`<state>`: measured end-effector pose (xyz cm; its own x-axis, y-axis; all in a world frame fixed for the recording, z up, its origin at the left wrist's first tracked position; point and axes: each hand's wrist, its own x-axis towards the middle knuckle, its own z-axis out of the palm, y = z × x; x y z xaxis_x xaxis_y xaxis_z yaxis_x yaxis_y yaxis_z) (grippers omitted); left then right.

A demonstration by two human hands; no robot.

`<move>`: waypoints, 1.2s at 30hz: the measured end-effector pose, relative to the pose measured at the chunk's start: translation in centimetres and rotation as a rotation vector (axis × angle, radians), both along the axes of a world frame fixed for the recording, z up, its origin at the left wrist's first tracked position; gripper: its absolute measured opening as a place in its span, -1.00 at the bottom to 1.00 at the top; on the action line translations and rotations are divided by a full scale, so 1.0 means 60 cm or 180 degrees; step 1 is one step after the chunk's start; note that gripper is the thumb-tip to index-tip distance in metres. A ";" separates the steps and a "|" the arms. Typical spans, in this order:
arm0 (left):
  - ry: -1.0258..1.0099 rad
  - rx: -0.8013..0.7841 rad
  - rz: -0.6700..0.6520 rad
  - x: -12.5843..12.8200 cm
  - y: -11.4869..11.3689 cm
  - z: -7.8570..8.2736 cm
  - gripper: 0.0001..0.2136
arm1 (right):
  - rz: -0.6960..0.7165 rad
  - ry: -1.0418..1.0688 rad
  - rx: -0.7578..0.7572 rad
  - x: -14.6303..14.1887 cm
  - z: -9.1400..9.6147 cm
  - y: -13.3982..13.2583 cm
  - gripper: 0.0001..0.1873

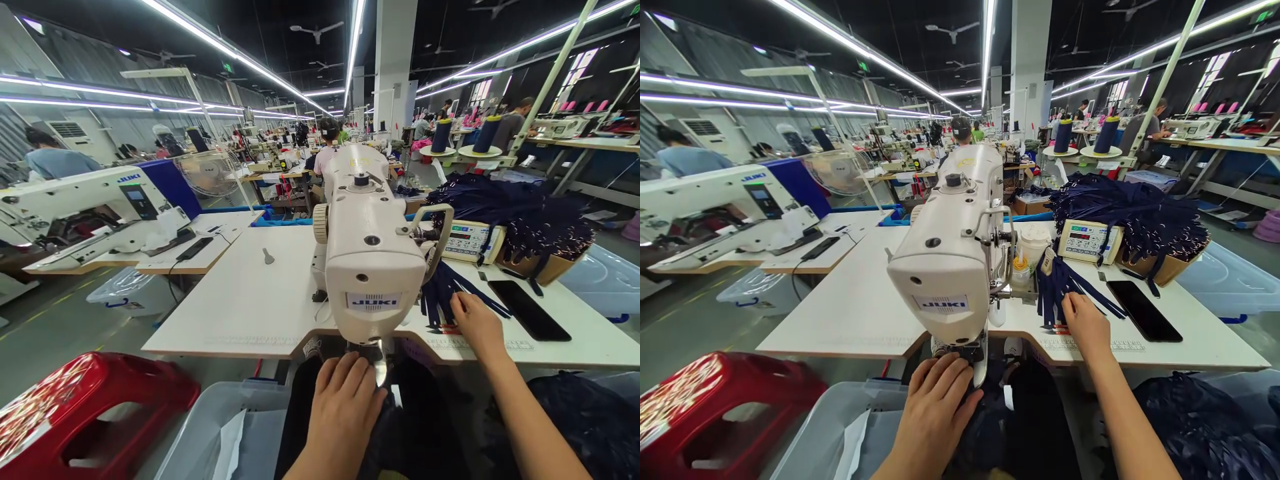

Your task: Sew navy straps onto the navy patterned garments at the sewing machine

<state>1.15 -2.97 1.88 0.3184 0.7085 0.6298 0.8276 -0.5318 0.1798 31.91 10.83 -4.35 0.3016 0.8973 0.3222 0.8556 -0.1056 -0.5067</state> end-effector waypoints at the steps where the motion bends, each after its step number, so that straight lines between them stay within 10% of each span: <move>1: -0.0023 0.0000 -0.0066 -0.001 0.000 0.002 -0.78 | -0.0003 0.0061 0.0046 0.001 -0.002 -0.006 -0.68; 15: 0.0165 -0.0081 -0.0350 -0.012 0.004 0.010 -0.77 | 0.0071 0.0767 -0.0639 -0.015 -0.008 0.035 -0.85; 26: 0.0056 -0.0400 -0.0766 -0.031 0.007 0.021 -0.77 | 0.1692 0.3437 -0.0848 -0.129 0.097 -0.134 -0.55; 36: -0.0692 -0.0861 -0.1167 -0.054 0.018 0.006 -0.81 | 0.2008 0.2433 -0.0825 -0.225 0.082 -0.149 -0.74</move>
